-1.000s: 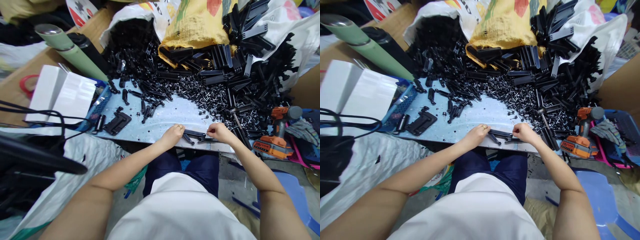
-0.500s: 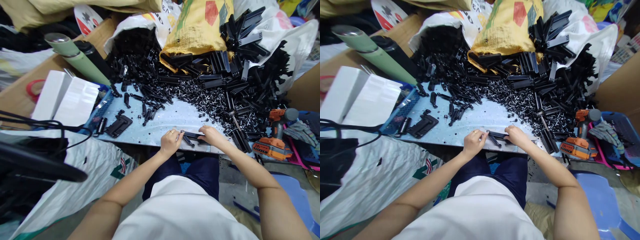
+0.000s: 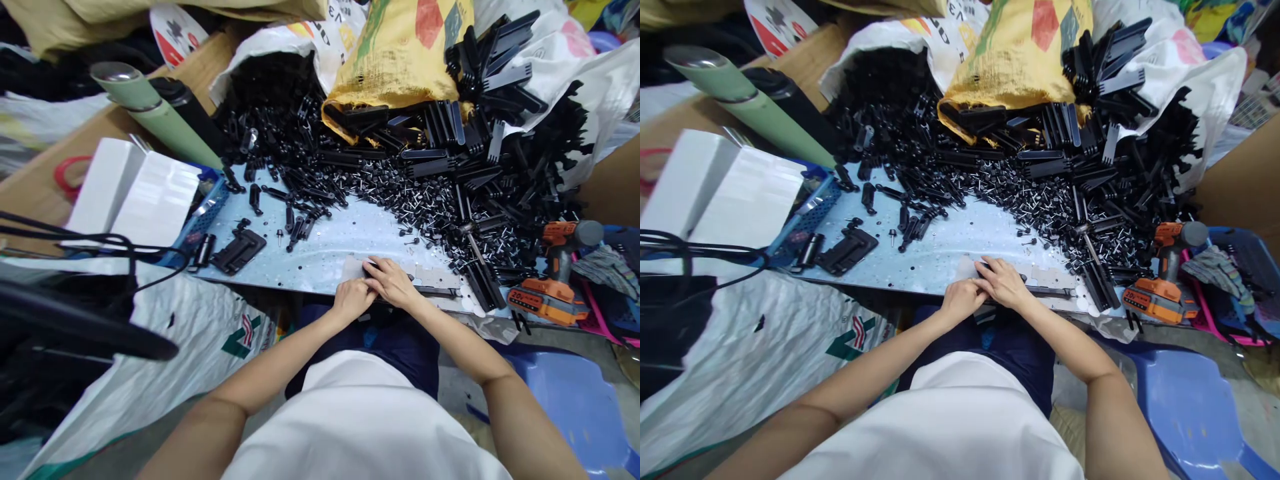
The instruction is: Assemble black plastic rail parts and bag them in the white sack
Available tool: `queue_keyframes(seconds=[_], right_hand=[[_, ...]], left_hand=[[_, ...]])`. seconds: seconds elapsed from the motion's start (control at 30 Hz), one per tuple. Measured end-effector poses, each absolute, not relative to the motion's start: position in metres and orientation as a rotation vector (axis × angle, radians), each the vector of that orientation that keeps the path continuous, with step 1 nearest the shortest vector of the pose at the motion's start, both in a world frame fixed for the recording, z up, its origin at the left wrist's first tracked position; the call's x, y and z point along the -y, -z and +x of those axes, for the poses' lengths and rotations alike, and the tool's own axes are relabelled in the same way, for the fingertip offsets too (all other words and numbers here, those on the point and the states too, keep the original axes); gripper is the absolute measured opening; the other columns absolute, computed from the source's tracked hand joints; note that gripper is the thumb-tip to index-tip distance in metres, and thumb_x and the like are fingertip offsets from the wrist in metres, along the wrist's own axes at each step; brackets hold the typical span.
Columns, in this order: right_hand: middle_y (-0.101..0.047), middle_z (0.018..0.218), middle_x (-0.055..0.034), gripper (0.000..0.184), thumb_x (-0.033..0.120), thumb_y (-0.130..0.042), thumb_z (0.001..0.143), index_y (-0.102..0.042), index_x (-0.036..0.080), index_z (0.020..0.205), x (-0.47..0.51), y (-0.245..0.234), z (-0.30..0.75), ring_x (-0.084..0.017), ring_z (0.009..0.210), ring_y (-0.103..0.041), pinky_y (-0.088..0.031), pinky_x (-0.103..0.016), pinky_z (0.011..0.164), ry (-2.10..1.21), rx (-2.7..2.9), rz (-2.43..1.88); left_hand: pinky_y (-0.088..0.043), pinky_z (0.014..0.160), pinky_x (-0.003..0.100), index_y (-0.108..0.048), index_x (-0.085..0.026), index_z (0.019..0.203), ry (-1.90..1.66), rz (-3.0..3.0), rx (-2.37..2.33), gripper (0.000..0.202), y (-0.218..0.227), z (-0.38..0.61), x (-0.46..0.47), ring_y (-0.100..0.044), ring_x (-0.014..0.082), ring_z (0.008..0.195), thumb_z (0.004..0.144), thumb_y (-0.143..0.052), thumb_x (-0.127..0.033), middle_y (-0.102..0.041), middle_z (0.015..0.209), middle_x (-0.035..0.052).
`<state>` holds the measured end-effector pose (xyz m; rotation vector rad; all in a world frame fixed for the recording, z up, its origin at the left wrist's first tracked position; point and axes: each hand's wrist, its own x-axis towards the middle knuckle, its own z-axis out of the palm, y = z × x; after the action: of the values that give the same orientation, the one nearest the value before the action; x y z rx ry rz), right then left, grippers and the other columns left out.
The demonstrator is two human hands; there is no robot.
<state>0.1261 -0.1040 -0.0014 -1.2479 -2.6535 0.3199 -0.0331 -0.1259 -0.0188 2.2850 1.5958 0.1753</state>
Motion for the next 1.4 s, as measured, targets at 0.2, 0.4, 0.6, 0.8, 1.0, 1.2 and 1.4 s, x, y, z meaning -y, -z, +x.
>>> queue_keyframes(seconds=[0.2, 0.4, 0.6, 0.8, 1.0, 1.2, 1.4], right_hand=[[-0.060, 0.094, -0.0177, 0.067, 0.067, -0.038, 0.080, -0.063, 0.009, 0.102, 0.137, 0.011, 0.211, -0.024, 0.086, -0.054, -0.041, -0.034, 0.073, 0.196, 2.526, -1.507], [-0.047, 0.052, -0.0047, 0.059, 0.053, -0.029, 0.091, -0.053, 0.014, 0.054, 0.142, -0.030, 0.231, -0.011, 0.049, -0.042, -0.028, -0.025, 0.049, 0.088, 2.580, -1.299], [-0.044, 0.046, -0.0018, 0.058, 0.051, -0.017, 0.094, -0.048, 0.017, 0.059, 0.164, -0.074, 0.178, -0.010, 0.043, -0.041, -0.032, -0.024, 0.047, -0.831, 2.161, -0.674], [-0.048, 0.050, -0.0029, 0.066, 0.065, -0.010, 0.088, -0.048, 0.016, 0.065, 0.161, -0.027, 0.156, -0.011, 0.046, -0.046, -0.037, -0.024, 0.048, -1.054, 1.874, -0.854], [-0.057, 0.061, -0.0090, 0.069, 0.061, -0.008, 0.090, -0.056, 0.015, 0.070, 0.129, -0.036, 0.170, -0.016, 0.057, -0.054, -0.033, -0.026, 0.056, -0.597, 2.534, -1.864], [-0.058, 0.097, -0.0154, 0.064, 0.063, -0.052, 0.076, -0.052, 0.009, 0.110, 0.120, -0.054, 0.144, -0.025, 0.089, -0.054, -0.033, -0.031, 0.072, -0.071, 2.929, -1.575], [-0.056, 0.085, -0.0111, 0.043, 0.051, -0.049, 0.083, -0.055, 0.010, 0.091, 0.105, -0.046, 0.151, -0.022, 0.081, -0.048, -0.029, -0.033, 0.073, -0.014, 3.108, -1.062]], left_hand=[[-0.042, 0.088, 0.033, -0.052, -0.013, 0.117, -0.522, 2.969, -0.723, 0.032, 0.030, -0.030, 0.088, -0.049, 0.0239, 0.104, 0.092, -0.050, -0.033, -0.051, 0.113, 0.0141], [-0.040, 0.058, 0.026, -0.058, -0.009, 0.080, -0.526, 2.877, -0.754, 0.049, 0.006, -0.013, 0.084, -0.053, 0.0201, 0.069, 0.098, -0.030, -0.045, -0.052, 0.071, 0.0102], [-0.037, 0.053, 0.023, -0.052, -0.014, 0.072, -1.134, 2.191, -0.382, 0.059, -0.047, -0.035, 0.142, -0.047, 0.0135, 0.055, 0.099, -0.008, -0.042, -0.047, 0.061, 0.0045], [-0.036, 0.052, 0.023, -0.053, -0.014, 0.067, -1.063, 2.188, -0.631, 0.051, -0.038, -0.047, 0.148, -0.045, 0.0129, 0.050, 0.100, -0.018, -0.032, -0.047, 0.056, 0.0030], [-0.043, 0.061, 0.027, -0.063, -0.010, 0.075, -0.040, 2.462, -1.367, 0.049, -0.021, -0.043, 0.107, -0.058, 0.0235, 0.070, 0.098, -0.030, -0.038, -0.057, 0.071, 0.0121], [-0.045, 0.064, 0.030, -0.065, -0.007, 0.085, 0.173, 2.433, -1.518, 0.043, -0.032, -0.029, 0.097, -0.059, 0.0282, 0.077, 0.097, -0.034, -0.034, -0.059, 0.080, 0.0155], [-0.045, 0.068, 0.028, -0.065, -0.008, 0.082, 0.209, 2.462, -1.406, 0.042, -0.030, -0.027, 0.104, -0.060, 0.0261, 0.079, 0.098, -0.034, -0.033, -0.060, 0.081, 0.0144]])
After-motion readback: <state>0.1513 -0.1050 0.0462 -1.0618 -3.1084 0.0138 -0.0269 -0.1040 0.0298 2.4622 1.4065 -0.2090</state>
